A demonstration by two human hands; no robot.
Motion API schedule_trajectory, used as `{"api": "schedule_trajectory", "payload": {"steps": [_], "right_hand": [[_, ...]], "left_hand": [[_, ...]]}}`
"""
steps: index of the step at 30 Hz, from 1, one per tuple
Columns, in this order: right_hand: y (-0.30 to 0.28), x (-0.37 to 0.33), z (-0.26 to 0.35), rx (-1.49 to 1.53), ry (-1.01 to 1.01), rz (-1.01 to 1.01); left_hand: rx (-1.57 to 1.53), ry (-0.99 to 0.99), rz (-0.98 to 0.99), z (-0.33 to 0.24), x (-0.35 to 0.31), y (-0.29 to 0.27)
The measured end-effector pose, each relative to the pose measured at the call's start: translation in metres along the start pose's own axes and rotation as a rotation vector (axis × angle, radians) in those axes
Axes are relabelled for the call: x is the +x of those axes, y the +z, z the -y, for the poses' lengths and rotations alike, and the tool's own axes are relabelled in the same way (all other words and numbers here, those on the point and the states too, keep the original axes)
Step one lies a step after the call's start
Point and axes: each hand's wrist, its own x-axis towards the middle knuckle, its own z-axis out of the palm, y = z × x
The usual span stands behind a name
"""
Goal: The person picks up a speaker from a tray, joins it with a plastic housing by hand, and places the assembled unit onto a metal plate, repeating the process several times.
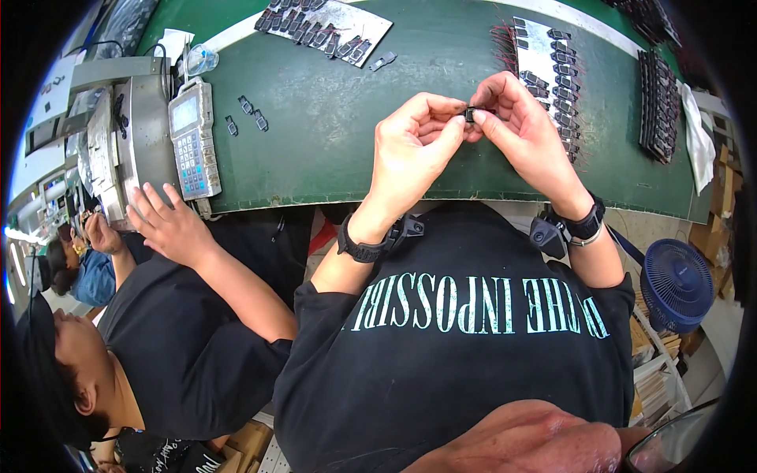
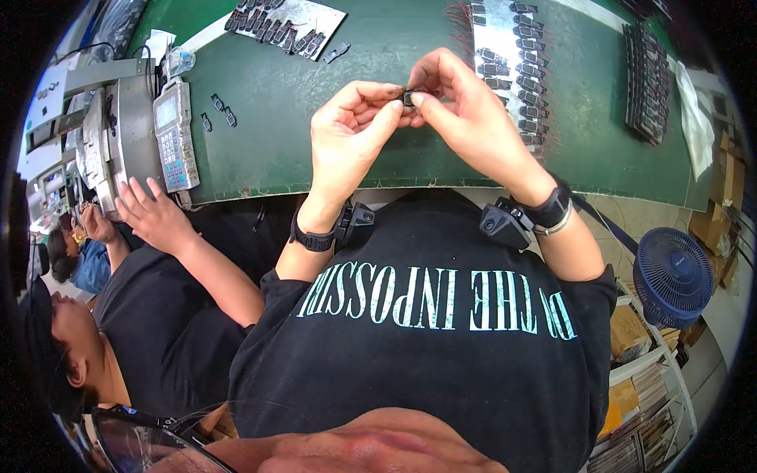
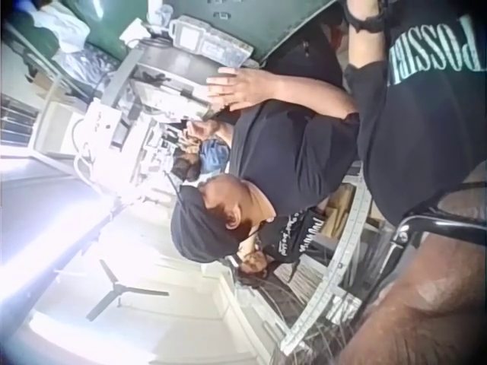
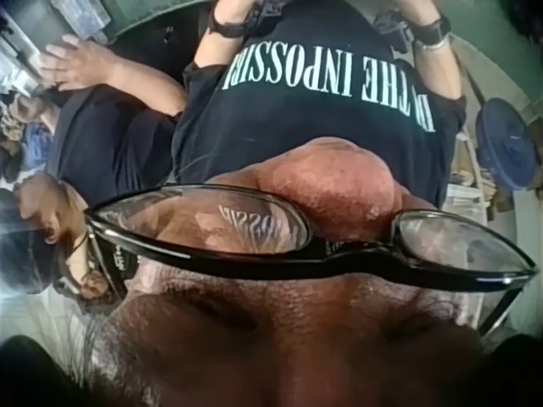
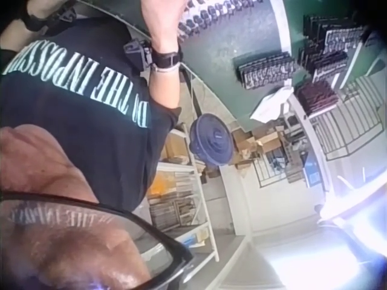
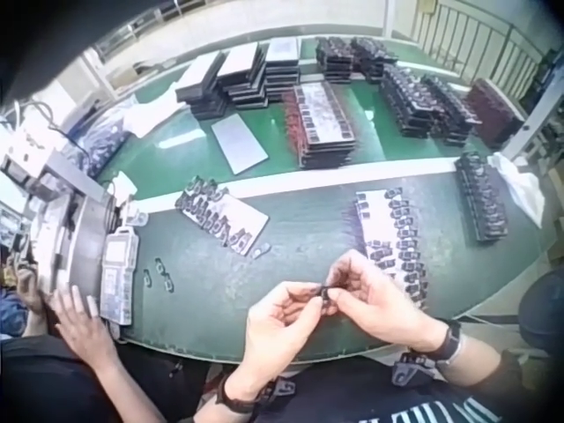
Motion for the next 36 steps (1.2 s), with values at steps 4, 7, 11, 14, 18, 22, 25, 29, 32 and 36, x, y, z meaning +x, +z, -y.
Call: {"api": "schedule_trajectory", "payload": {"steps": [4, 7, 11, 14, 18, 22, 25, 29, 32, 36], "right_hand": [[0.008, -0.006, 0.009, -0.228, -0.064, -0.094], [0.005, -0.011, 0.019, -0.576, -0.101, -0.145], [-0.030, -0.002, 0.023, -0.828, -0.295, -0.127], [-0.069, 0.015, 0.027, -0.872, -0.226, -0.338], [-0.087, 0.025, 0.014, -0.985, -0.104, -0.366], [-0.087, 0.024, 0.006, -1.100, -0.311, -0.354], [-0.086, 0.024, 0.005, -1.146, -0.341, -0.354], [-0.090, 0.024, 0.004, -1.188, -0.407, -0.380], [-0.089, 0.041, 0.006, -1.244, -0.465, -0.333], [-0.105, 0.058, 0.004, -1.281, -0.395, -0.213]], "left_hand": [[0.081, -0.009, -0.006, 0.010, 0.001, -0.002], [0.167, 0.000, -0.006, 0.019, 0.001, -0.002], [0.277, 0.026, -0.030, 0.010, -0.003, 0.006], [0.238, 0.053, -0.053, 0.003, -0.005, 0.009], [0.276, 0.016, 0.067, 0.012, -0.004, 0.000], [0.289, -0.008, 0.062, 0.015, -0.005, -0.004], [0.286, -0.024, 0.063, 0.016, -0.004, -0.008], [0.308, -0.030, 0.056, 0.017, -0.006, -0.013], [0.323, -0.019, 0.021, 0.017, -0.008, -0.016], [0.511, 0.093, -0.099, 0.005, -0.005, -0.018]]}}
